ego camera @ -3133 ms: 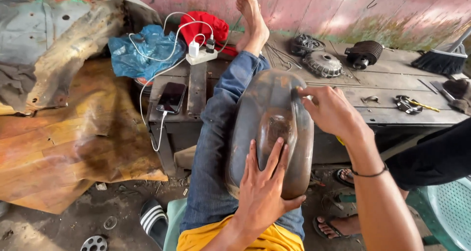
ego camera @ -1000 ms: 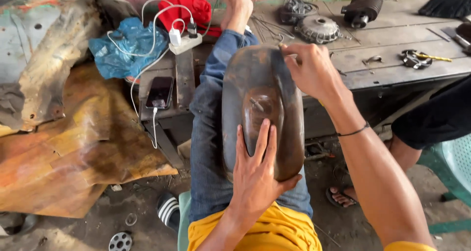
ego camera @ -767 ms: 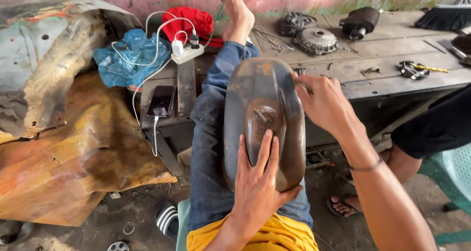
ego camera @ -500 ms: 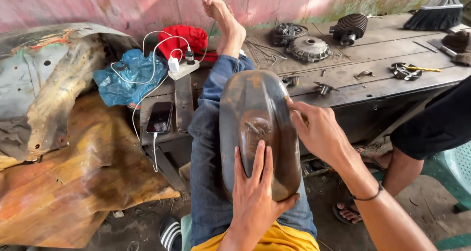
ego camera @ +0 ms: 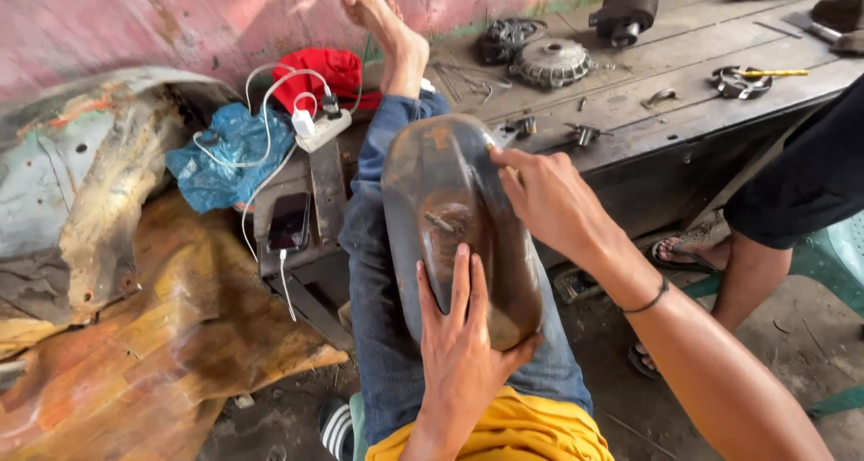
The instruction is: The person scrapes a large, curved metal part resting on their lap using a yellow-handled tool. They hold the part with their left hand while scraping with their right hand, focusing on a specific area of the surface.
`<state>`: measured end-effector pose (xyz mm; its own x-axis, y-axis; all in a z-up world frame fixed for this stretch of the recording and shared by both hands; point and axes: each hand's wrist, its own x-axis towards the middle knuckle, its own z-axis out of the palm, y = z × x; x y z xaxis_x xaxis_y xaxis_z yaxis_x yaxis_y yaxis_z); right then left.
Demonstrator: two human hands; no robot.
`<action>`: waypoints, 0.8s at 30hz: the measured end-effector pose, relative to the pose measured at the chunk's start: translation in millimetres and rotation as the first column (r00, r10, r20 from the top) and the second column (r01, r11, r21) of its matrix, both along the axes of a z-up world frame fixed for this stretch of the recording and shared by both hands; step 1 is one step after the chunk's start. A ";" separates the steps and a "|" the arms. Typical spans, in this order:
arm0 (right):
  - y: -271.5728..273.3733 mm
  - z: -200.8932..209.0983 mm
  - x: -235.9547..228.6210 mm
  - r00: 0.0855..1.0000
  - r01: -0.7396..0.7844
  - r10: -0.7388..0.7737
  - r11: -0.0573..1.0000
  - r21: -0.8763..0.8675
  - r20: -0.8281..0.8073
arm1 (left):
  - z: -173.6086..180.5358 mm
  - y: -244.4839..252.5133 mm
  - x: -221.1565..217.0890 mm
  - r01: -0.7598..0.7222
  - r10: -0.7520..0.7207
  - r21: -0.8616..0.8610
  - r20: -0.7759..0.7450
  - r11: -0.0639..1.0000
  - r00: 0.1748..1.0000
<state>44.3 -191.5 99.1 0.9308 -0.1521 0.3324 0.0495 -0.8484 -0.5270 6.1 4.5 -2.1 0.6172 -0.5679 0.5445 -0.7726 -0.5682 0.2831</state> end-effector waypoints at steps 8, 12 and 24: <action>7.0 2.2 -2.0 0.997 0.049 -0.050 0.999 -0.020 -0.051 | -5.0 0.7 -2.8 0.004 -0.004 -0.012 -0.022 1.000 1.000; 16.1 11.3 -9.0 0.998 -0.026 0.028 0.999 0.030 -0.051 | -6.2 1.7 -1.4 -0.026 0.025 -0.021 -0.043 0.999 0.999; 21.7 14.8 -7.7 0.999 -0.019 0.018 1.000 -0.015 -0.033 | -8.7 0.7 -1.0 -0.047 0.046 -0.015 -0.031 0.999 0.998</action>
<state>36.6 -169.8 113.9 0.9439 -0.1299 0.3037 0.0481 -0.8556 -0.5154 5.1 5.2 -10.7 0.6594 -0.5298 0.5334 -0.7363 -0.5985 0.3158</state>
